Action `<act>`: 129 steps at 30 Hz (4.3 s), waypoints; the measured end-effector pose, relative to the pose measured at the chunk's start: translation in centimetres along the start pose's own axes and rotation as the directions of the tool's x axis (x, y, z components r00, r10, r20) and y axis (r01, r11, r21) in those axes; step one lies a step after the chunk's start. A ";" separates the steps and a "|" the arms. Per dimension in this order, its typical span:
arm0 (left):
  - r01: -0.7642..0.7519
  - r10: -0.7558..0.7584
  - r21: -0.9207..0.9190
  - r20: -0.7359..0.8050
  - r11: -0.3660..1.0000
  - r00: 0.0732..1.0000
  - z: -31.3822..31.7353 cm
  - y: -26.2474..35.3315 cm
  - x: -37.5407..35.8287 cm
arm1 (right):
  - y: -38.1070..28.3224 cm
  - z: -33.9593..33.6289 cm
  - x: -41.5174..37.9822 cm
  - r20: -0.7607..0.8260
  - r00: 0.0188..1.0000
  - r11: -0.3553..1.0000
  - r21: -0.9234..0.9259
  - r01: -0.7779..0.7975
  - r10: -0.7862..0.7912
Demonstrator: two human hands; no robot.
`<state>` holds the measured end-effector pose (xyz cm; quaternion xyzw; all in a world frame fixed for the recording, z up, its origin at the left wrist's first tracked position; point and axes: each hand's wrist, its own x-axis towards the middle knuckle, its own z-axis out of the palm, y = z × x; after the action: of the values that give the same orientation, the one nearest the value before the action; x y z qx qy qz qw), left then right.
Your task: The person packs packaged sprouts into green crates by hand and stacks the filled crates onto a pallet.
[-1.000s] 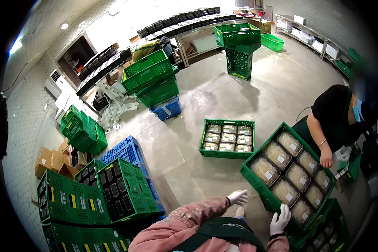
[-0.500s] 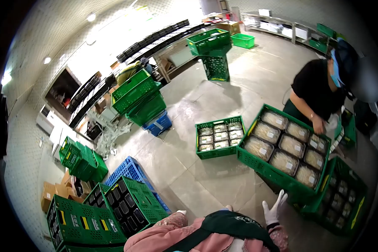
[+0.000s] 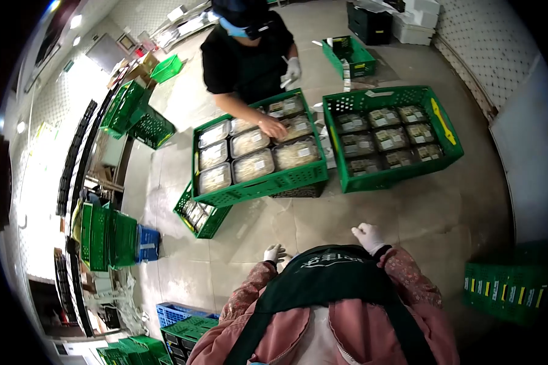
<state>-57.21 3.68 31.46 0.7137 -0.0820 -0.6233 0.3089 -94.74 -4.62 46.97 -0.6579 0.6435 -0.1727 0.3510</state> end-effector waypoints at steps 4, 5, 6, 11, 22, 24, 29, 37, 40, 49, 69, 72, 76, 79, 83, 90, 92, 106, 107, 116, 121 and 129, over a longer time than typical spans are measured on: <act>-0.065 0.058 0.055 0.108 0.996 0.992 7.9 1.9 -0.6 | 6.5 -4.2 -1.8 -0.110 0.983 0.985 0.106 -0.132 0.144; -0.111 0.103 0.081 0.106 0.990 0.989 9.2 2.9 -0.7 | 8.0 -4.8 -2.0 -0.169 0.979 0.991 0.080 -0.106 0.118; -0.157 0.147 0.103 0.102 0.982 0.984 10.2 4.1 -1.1 | 9.1 -5.2 -2.3 -0.165 0.979 0.991 0.079 -0.109 0.121; -0.303 0.291 0.148 0.095 0.941 0.952 13.0 10.7 -3.4 | 11.8 -5.5 -0.9 -0.152 0.971 0.965 0.216 -0.147 0.182; -0.299 0.169 0.367 0.348 0.881 0.922 14.8 16.0 -4.9 | -1.4 -11.0 14.5 -0.181 0.981 0.893 0.426 0.144 -0.072; -0.332 0.236 0.305 0.311 0.893 0.921 14.9 17.9 -5.2 | -2.5 -11.1 16.7 -0.200 0.969 0.898 0.385 0.214 -0.146; -0.402 0.338 0.210 0.284 0.891 0.897 14.9 23.2 -6.0 | -8.7 -12.1 23.0 -0.183 0.897 0.900 0.100 0.425 -0.403; -0.669 0.707 0.230 -0.240 0.707 0.665 15.2 31.0 -0.8 | -14.9 -6.6 34.8 0.013 0.785 0.774 0.180 0.607 -0.619; -0.456 0.793 0.710 -0.237 0.536 0.561 15.3 34.7 2.6 | -16.2 -5.9 35.1 0.176 0.759 0.763 0.340 0.550 -0.626; 0.167 0.577 0.869 -0.442 0.466 0.687 17.6 39.6 7.2 | -6.9 -9.8 32.6 0.391 0.809 0.885 0.344 0.314 -0.439; -0.495 0.879 0.727 -0.379 0.476 0.289 10.5 41.2 -14.3 | -18.3 11.8 49.0 0.686 0.678 -0.046 0.711 -0.702 0.264; -0.421 0.880 0.778 -0.358 0.467 0.313 12.6 42.8 -18.2 | -20.1 9.3 47.5 0.277 0.918 0.512 0.766 -0.388 0.282; -0.624 0.804 0.507 -0.377 0.595 0.460 11.9 41.6 -17.0 | -18.7 4.8 43.9 -0.131 0.989 0.699 0.714 0.051 0.062; -0.736 0.846 0.417 -0.250 0.534 0.472 15.7 43.6 -16.6 | -15.8 -6.7 38.1 -0.237 0.964 0.330 0.925 0.187 0.118; -0.791 0.873 0.423 0.001 0.442 0.488 27.5 45.3 -13.0 | -1.4 -18.8 31.8 -0.613 0.766 0.690 0.640 0.338 0.193; -0.762 0.670 0.200 0.377 0.616 0.640 55.3 40.5 1.4 | 11.0 -32.4 13.9 -0.711 0.317 0.642 0.703 0.307 0.628; -0.777 0.692 0.235 0.356 0.584 0.628 63.4 37.8 6.0 | 12.9 -33.5 11.4 -0.614 0.360 0.540 0.789 0.293 0.702; -0.410 0.312 0.121 0.471 0.904 0.825 56.4 34.9 6.3 | 21.8 -34.8 17.7 -0.092 0.710 0.614 0.588 -0.527 0.698; -0.463 0.337 0.160 0.491 0.872 0.804 54.1 35.5 4.0 | 21.1 -35.6 17.8 -0.094 0.728 0.647 0.546 -0.533 0.679; -0.471 0.419 0.141 0.290 0.871 0.860 37.3 33.4 -5.4 | 13.5 -29.6 28.6 -0.227 0.973 0.770 -0.612 -0.181 0.048; -0.449 0.417 0.093 0.245 0.889 0.875 32.9 31.2 -6.9 | 16.5 -25.3 35.7 -0.109 0.923 0.453 -0.846 -0.281 0.368; -0.379 0.204 0.171 0.610 0.909 0.765 51.9 28.0 -1.7 | 16.4 -31.5 29.7 0.025 0.999 0.837 -0.546 -0.020 0.040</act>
<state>-98.84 -35.31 46.42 0.5044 -0.3717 -0.7358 0.2570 -124.70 -39.71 50.88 -0.7234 0.6700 0.0346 0.1630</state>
